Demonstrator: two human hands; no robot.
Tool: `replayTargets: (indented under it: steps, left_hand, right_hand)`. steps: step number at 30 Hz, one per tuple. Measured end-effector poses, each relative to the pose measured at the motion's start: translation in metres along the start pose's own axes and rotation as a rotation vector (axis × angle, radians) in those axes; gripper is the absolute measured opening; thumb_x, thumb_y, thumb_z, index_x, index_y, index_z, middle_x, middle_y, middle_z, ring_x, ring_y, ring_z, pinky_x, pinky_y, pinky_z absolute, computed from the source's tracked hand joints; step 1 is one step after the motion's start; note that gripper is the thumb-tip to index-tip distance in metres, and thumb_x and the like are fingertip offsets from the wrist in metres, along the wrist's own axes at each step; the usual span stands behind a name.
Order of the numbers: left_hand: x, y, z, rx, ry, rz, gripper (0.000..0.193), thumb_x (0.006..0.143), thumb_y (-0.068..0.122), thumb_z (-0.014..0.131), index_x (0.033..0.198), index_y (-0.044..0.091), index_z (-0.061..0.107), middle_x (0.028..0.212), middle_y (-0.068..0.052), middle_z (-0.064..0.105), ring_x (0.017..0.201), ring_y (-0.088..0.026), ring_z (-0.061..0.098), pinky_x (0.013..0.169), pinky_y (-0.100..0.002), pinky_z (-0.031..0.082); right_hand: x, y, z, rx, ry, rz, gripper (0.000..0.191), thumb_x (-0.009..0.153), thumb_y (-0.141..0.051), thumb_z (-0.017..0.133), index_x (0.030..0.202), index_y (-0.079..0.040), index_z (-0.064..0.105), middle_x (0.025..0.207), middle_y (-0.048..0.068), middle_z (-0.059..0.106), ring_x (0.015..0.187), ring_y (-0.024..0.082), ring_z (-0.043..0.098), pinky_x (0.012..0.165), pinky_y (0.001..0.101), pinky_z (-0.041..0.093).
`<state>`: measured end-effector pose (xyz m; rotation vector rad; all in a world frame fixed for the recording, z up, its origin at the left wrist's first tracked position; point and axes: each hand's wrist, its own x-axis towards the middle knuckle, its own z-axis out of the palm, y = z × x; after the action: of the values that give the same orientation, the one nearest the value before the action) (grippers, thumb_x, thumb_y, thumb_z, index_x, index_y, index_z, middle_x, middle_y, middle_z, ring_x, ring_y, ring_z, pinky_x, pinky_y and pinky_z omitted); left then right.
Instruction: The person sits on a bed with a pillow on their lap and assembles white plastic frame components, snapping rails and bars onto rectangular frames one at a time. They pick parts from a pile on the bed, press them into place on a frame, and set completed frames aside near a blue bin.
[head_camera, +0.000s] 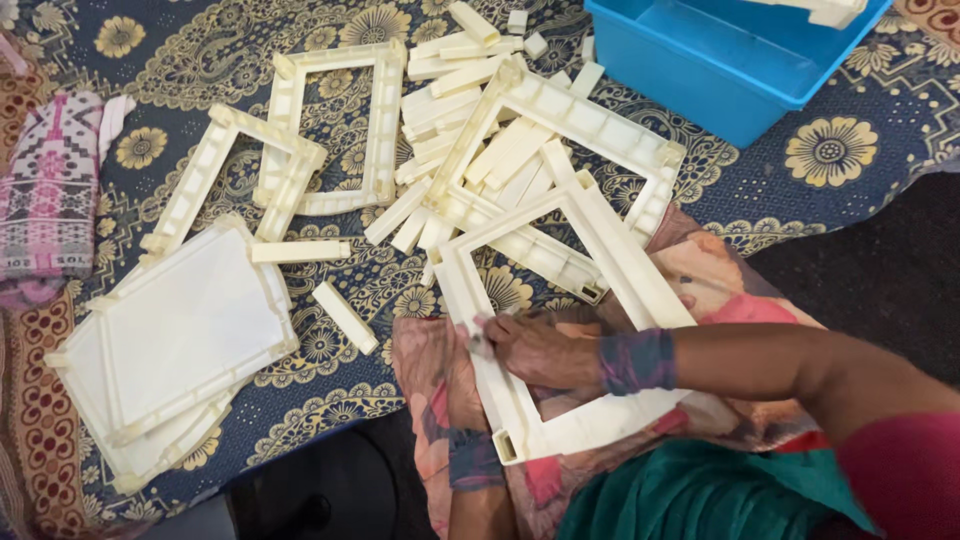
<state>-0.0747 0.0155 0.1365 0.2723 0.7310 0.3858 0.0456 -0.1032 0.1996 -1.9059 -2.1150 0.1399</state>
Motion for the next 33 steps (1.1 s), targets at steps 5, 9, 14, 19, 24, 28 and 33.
replayTargets:
  steps: [5, 9, 14, 19, 24, 28, 33]
  left_hand:
    - [0.017, 0.019, 0.012, 2.067, 0.039, 1.066, 0.077, 0.081, 0.014, 0.065, 0.153, 0.003, 0.04, 0.157, -0.025, 0.039, 0.142, -0.046, 0.037, 0.111, -0.06, 0.036]
    - [0.023, 0.025, 0.045, 2.347, -0.121, 0.794, 0.069, 0.09, 0.029, 0.064, 0.15, 0.006, 0.041, 0.164, -0.018, 0.026, 0.152, -0.045, 0.021, 0.117, -0.065, 0.025]
    - [0.028, 0.013, 0.078, 2.224, 0.007, 0.725, 0.063, 0.093, 0.029, 0.058, 0.151, 0.01, 0.043, 0.165, -0.021, 0.025, 0.15, -0.048, 0.022, 0.109, -0.071, 0.033]
    - [0.033, -0.001, 0.074, 2.138, -0.001, 0.774, 0.061, 0.092, 0.029, 0.058, 0.149, 0.008, 0.047, 0.162, -0.027, 0.027, 0.146, -0.052, 0.023, 0.108, -0.063, 0.038]
    - [0.046, -0.001, 0.056, 2.091, -0.12, 1.082, 0.059, 0.094, 0.024, 0.06, 0.145, -0.003, 0.049, 0.156, -0.038, 0.031, 0.148, -0.053, 0.027, 0.122, -0.058, 0.025]
    - [0.054, 0.0, 0.053, 2.077, -0.148, 1.115, 0.06, 0.095, 0.024, 0.059, 0.147, -0.003, 0.048, 0.155, -0.038, 0.031, 0.148, -0.054, 0.028, 0.124, -0.058, 0.024]
    - [0.043, 0.006, 0.058, 2.05, -0.104, 0.832, 0.068, 0.09, 0.032, 0.065, 0.15, 0.005, 0.046, 0.159, -0.035, 0.025, 0.143, -0.059, 0.025, 0.113, -0.057, 0.032]
  right_hand:
    - [0.007, 0.072, -0.003, -0.339, 0.11, -0.057, 0.045, 0.08, -0.017, 0.067, 0.117, 0.008, 0.065, 0.138, 0.024, 0.056, 0.129, 0.039, 0.053, 0.11, 0.0483, 0.046]
    - [0.004, 0.156, -0.004, -0.4, 0.046, 0.173, 0.032, 0.076, -0.02, 0.067, 0.108, -0.016, 0.073, 0.148, 0.023, 0.052, 0.134, 0.04, 0.052, 0.107, 0.048, 0.042]
    - [-0.078, 0.181, -0.02, -0.276, 0.161, 0.33, 0.024, 0.096, -0.015, 0.061, 0.117, -0.006, 0.067, 0.137, 0.019, 0.059, 0.123, 0.033, 0.059, 0.106, 0.0465, 0.047]
    - [-0.173, 0.073, -0.049, 0.157, 0.26, 0.313, 0.068, 0.085, -0.01, 0.059, 0.146, 0.012, 0.039, 0.11, 0.022, 0.06, 0.087, 0.037, 0.054, 0.078, 0.0492, 0.046]
    - [-0.223, -0.038, -0.069, -0.12, -0.084, 0.51, 0.055, 0.079, -0.028, 0.065, 0.13, -0.009, 0.058, 0.122, 0.013, 0.062, 0.105, 0.033, 0.06, 0.096, 0.054, 0.047]
    - [-0.207, -0.001, -0.064, -0.283, 0.151, 0.4, 0.059, 0.076, -0.017, 0.06, 0.133, -0.001, 0.059, 0.125, 0.018, 0.064, 0.109, 0.034, 0.06, 0.094, 0.0463, 0.049]
    - [-0.136, 0.138, -0.031, -0.051, 0.191, 0.495, 0.054, 0.1, -0.02, 0.048, 0.15, -0.001, 0.043, 0.146, 0.024, 0.051, 0.131, 0.039, 0.049, 0.107, 0.0509, 0.041]
